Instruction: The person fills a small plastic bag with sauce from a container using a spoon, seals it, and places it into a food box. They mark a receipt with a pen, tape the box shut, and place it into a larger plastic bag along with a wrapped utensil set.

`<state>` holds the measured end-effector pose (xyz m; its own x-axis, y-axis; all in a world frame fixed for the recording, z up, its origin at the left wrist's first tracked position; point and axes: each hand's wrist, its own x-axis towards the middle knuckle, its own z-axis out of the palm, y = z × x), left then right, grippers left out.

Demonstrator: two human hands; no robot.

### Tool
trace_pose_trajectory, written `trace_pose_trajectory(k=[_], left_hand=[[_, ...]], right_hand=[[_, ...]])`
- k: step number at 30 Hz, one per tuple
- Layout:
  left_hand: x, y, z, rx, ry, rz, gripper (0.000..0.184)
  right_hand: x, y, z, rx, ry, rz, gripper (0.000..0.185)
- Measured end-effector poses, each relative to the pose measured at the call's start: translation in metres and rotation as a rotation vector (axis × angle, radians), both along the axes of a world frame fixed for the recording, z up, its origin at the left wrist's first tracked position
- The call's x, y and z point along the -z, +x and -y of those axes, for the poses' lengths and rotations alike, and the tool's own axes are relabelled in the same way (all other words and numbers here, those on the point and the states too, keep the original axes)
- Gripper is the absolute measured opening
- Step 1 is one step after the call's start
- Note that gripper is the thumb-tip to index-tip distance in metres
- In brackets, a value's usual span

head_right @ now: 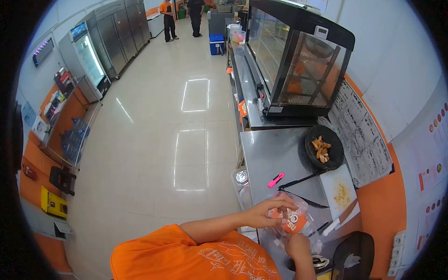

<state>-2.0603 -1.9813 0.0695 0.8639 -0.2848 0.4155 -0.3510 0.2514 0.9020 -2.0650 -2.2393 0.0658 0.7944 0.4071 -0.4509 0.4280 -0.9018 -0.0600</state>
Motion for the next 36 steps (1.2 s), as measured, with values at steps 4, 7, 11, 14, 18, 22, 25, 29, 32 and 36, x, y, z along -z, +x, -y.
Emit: trace_pose_trajectory(k=[4, 7, 11, 14, 18, 22, 25, 29, 32, 36], left_hand=[[-0.006, 0.000, -0.009, -0.023, 0.010, -0.014, 0.046], [-0.004, 0.003, -0.018, -0.061, -0.074, -0.105, 0.048], [-0.002, 0.011, -0.023, -0.111, -0.170, -0.151, 0.052], [-0.002, 0.016, -0.023, -0.079, -0.166, -0.136, 0.056], [-0.004, 0.022, -0.015, 0.002, -0.270, -0.176, 0.061], [-0.019, 0.024, -0.003, 0.069, -0.150, -0.153, 0.067], [-0.031, 0.029, 0.013, 0.105, -0.030, -0.063, 0.074], [-0.058, 0.020, 0.023, 0.124, 0.194, 0.025, 0.092], [-0.059, 0.023, 0.027, 0.072, 0.290, 0.142, 0.102], [-0.057, 0.025, 0.032, 0.104, 0.273, 0.151, 0.104]], right_hand=[[-0.013, -0.004, -0.013, 0.037, 0.010, -0.021, 0.037], [-0.034, -0.003, 0.006, 0.181, 0.261, 0.379, 0.041], [-0.111, -0.005, -0.002, -0.069, -0.153, 1.206, 0.042], [-0.075, 0.022, 0.074, 0.251, -0.077, 0.786, 0.044], [-0.034, 0.055, 0.118, 0.767, 0.782, -0.123, 0.053], [-0.059, 0.044, 0.038, 1.018, 1.689, -0.270, 0.061], [-0.047, 0.045, -0.021, 0.654, 1.830, -0.167, 0.060], [-0.037, 0.038, -0.062, 0.669, 1.612, -0.045, 0.071], [-0.022, 0.044, -0.050, 0.576, 1.508, 0.076, 0.071], [-0.027, 0.038, -0.054, 0.814, 1.801, 0.000, 0.075]])
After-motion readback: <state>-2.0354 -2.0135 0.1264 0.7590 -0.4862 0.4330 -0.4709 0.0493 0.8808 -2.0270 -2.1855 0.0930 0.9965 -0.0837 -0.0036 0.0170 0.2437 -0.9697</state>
